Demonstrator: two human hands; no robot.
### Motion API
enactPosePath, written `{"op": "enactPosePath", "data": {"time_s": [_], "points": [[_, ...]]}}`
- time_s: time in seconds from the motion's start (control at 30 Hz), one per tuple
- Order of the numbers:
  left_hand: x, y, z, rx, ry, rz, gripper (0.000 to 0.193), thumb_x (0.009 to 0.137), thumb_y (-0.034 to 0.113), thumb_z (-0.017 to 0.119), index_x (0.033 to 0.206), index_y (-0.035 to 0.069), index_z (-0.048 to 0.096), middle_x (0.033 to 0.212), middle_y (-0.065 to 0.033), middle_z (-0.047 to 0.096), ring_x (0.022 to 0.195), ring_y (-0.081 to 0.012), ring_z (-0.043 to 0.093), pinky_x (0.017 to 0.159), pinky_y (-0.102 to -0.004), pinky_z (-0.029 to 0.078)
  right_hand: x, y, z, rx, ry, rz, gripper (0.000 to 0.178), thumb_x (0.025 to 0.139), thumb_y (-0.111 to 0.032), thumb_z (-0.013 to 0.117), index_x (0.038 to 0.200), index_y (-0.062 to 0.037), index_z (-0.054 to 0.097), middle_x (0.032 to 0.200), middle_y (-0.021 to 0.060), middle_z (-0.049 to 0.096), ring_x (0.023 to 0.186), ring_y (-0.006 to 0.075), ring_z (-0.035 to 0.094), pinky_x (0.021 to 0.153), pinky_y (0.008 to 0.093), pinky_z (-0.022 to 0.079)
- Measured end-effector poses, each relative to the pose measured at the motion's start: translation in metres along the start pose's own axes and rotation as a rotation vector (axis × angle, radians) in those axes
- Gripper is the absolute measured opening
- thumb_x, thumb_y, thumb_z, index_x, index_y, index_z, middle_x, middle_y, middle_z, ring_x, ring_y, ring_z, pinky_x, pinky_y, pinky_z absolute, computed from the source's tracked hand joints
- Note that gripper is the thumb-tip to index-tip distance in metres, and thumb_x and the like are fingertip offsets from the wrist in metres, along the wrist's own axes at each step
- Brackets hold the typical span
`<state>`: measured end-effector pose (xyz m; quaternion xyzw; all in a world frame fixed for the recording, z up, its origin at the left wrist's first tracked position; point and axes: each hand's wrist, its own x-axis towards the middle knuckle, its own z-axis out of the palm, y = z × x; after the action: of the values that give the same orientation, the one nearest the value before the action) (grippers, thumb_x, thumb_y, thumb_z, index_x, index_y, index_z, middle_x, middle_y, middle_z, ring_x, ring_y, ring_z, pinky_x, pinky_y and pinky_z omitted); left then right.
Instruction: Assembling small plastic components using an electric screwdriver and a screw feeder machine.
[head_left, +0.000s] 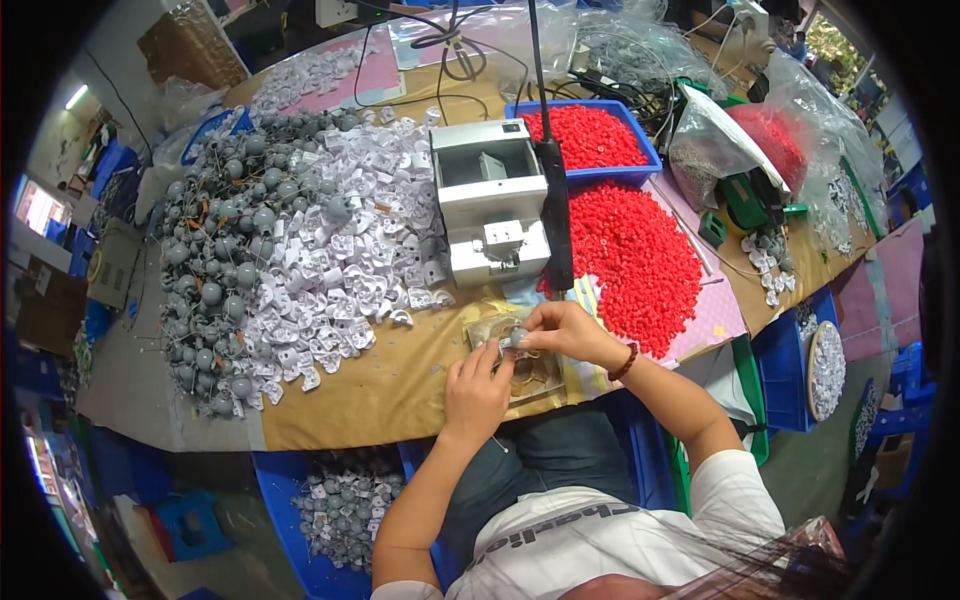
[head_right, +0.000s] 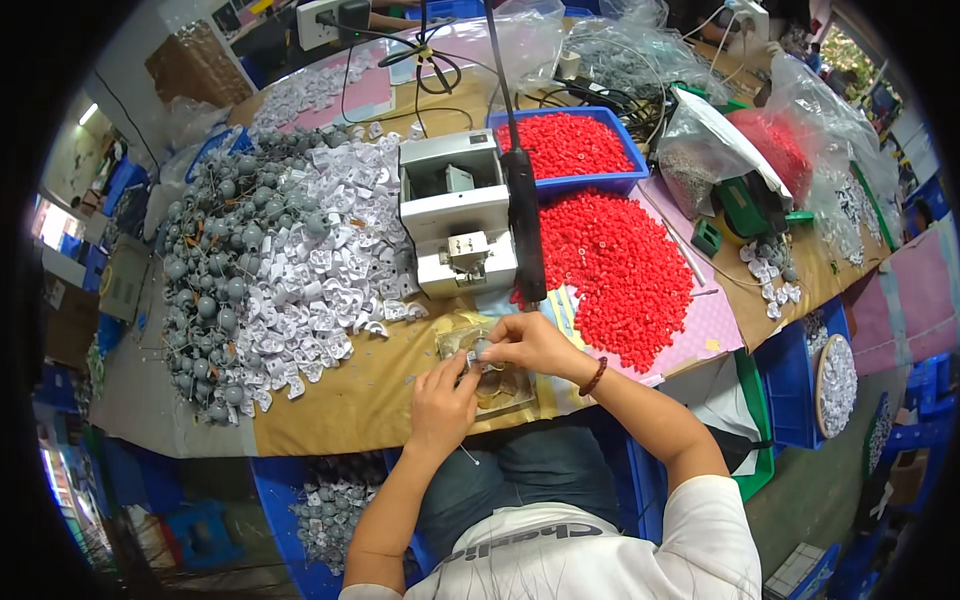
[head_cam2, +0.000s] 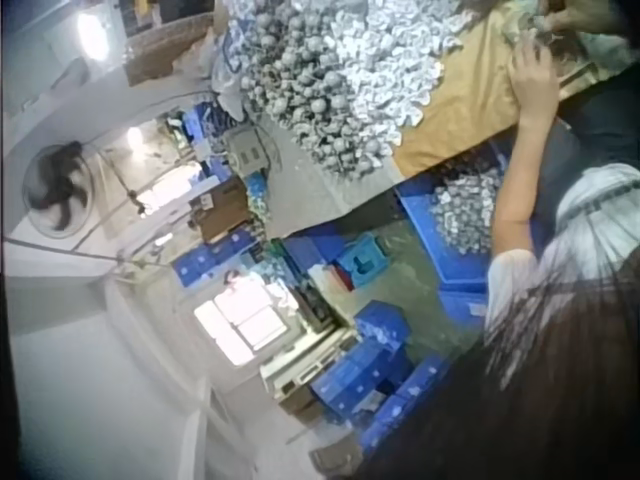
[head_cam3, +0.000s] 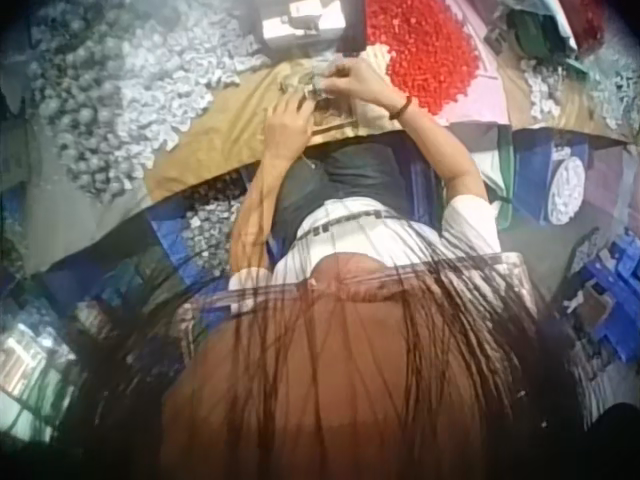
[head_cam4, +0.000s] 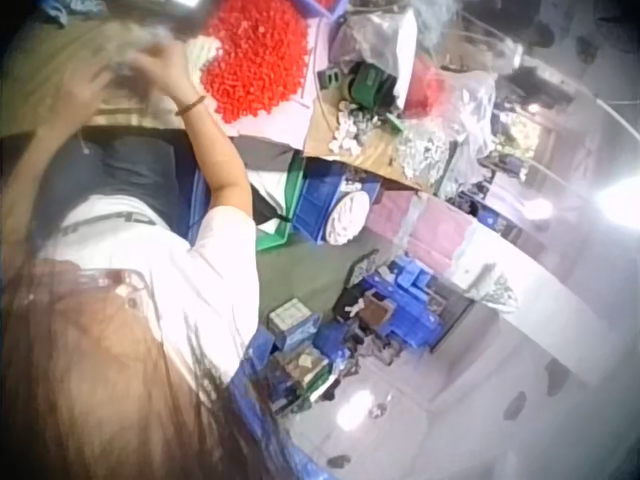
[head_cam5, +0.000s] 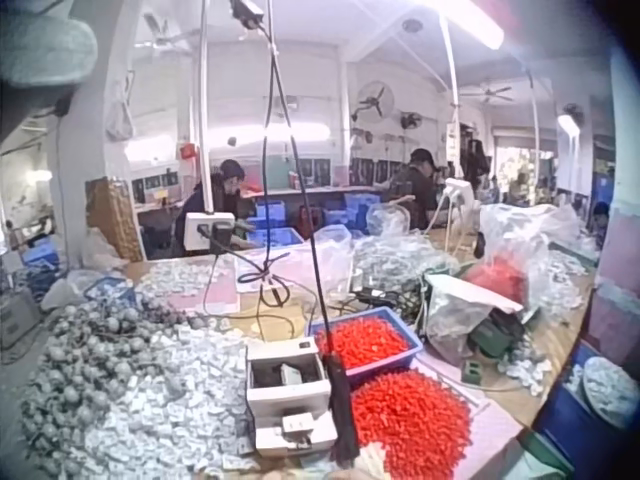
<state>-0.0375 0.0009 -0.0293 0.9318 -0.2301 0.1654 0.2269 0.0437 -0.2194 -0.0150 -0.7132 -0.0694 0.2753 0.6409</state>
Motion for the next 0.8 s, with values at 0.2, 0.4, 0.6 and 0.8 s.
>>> {"op": "enactPosePath", "data": {"time_s": [0.2, 0.4, 0.6, 0.8], "points": [[0.001, 0.002, -0.002, -0.024, 0.009, -0.005, 0.035, 0.079, 0.005, 0.073, 0.114, 0.01, 0.072, 0.131, -0.0137, 0.066, 0.119, -0.0301, 0.064, 0.095, -0.0442, 0.049, 0.002, 0.001, 0.017, -0.626, 0.206, -0.339, 0.033, 0.086, -0.033, 0.083, 0.095, -0.0033, 0.069, 0.082, 0.0119, 0.071, 0.073, 0.0296, 0.07, 0.064, 0.0412, 0.053], [0.015, 0.007, -0.009, -0.101, -0.028, -0.131, 0.037, 0.082, 0.011, 0.075, 0.118, 0.006, 0.067, 0.119, -0.0133, 0.068, 0.111, -0.0332, 0.064, 0.092, -0.0441, 0.05, -0.004, 0.001, 0.03, -0.751, 0.315, -0.397, 0.038, 0.088, -0.036, 0.08, 0.108, -0.0068, 0.065, 0.082, 0.0102, 0.07, 0.075, 0.0328, 0.069, 0.064, 0.0442, 0.052], [0.036, 0.019, -0.012, -0.053, -0.052, -0.164, 0.042, 0.082, 0.016, 0.078, 0.12, 0.005, 0.066, 0.106, -0.0121, 0.067, 0.105, -0.034, 0.061, 0.089, -0.045, 0.051, -0.002, 0.004, 0.02, -0.426, 0.256, -0.434, 0.041, 0.089, -0.021, 0.08, 0.122, -0.0038, 0.063, 0.084, 0.0091, 0.069, 0.074, 0.024, 0.069, 0.067, 0.0382, 0.053], [0.038, 0.01, -0.008, -0.054, -0.011, -0.118, 0.039, 0.08, 0.015, 0.078, 0.116, 0.006, 0.067, 0.102, -0.0115, 0.066, 0.102, -0.0334, 0.061, 0.085, -0.046, 0.051, 0.041, -0.014, -0.045, -0.676, 0.877, -0.716, 0.057, 0.093, -0.016, 0.073, 0.144, -0.0002, 0.05, 0.131, 0.0231, 0.059, 0.113, 0.0362, 0.063, 0.087, 0.042, 0.055]]}}
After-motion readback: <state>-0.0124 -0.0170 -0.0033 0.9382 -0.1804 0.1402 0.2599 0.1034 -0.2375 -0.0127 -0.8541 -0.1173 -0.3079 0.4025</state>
